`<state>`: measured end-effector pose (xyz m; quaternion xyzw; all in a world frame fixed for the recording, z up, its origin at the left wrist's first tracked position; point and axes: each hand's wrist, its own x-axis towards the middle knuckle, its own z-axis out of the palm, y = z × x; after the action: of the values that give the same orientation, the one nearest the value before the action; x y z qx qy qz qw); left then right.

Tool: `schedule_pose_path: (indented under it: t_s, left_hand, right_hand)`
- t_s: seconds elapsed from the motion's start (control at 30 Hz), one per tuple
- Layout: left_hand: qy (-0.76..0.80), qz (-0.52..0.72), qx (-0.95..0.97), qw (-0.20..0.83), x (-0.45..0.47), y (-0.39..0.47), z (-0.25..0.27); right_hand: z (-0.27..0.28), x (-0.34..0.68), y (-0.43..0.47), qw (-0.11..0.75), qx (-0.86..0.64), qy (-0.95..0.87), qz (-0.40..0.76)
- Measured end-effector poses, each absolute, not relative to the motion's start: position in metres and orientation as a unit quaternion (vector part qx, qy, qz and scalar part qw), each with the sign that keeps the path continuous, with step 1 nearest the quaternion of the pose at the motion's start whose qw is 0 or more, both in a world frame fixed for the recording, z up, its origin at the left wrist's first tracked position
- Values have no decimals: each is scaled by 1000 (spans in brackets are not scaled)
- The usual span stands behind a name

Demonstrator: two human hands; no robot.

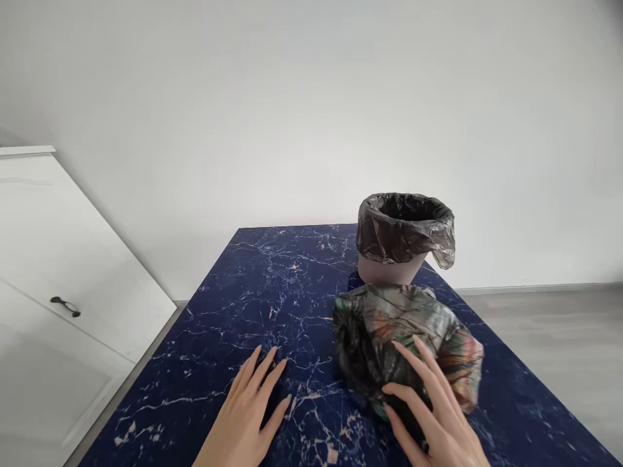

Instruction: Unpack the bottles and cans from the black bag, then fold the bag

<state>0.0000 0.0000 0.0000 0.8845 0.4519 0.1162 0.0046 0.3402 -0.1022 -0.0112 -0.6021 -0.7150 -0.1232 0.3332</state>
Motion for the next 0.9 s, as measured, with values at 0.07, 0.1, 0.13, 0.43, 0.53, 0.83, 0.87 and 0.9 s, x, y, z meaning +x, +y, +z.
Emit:
schedule_pose_path:
  t_s: [0.07, 0.1, 0.13, 0.43, 0.53, 0.83, 0.87, 0.9]
  left_hand:
    - [437, 132, 889, 24, 13, 16, 6]
    - [434, 148, 888, 35, 20, 26, 9]
    - [431, 165, 886, 46, 27, 35, 12]
    - [429, 356, 803, 211, 46, 98, 25]
    - [454, 403, 763, 223, 35, 106, 25]
    - [496, 503, 678, 202, 10, 109, 31]
    - [498, 524, 662, 198, 10, 107, 34]
    - [494, 542, 652, 192, 11, 106, 36]
  right_hand:
    - [-9, 328, -95, 327, -581, -738, -102]
    - [-6, 322, -91, 324, -569, -750, -91]
    - [-4, 317, -87, 323, -557, -761, -80]
    - [25, 286, -34, 346, -462, -813, 74]
    - [23, 288, -12, 380, -415, -817, 123]
    - [-5, 308, -1, 554, -508, -655, 76]
    - [-7, 308, -2, 562, -515, -642, 81]
    - [-9, 308, -2, 568, -518, -634, 89]
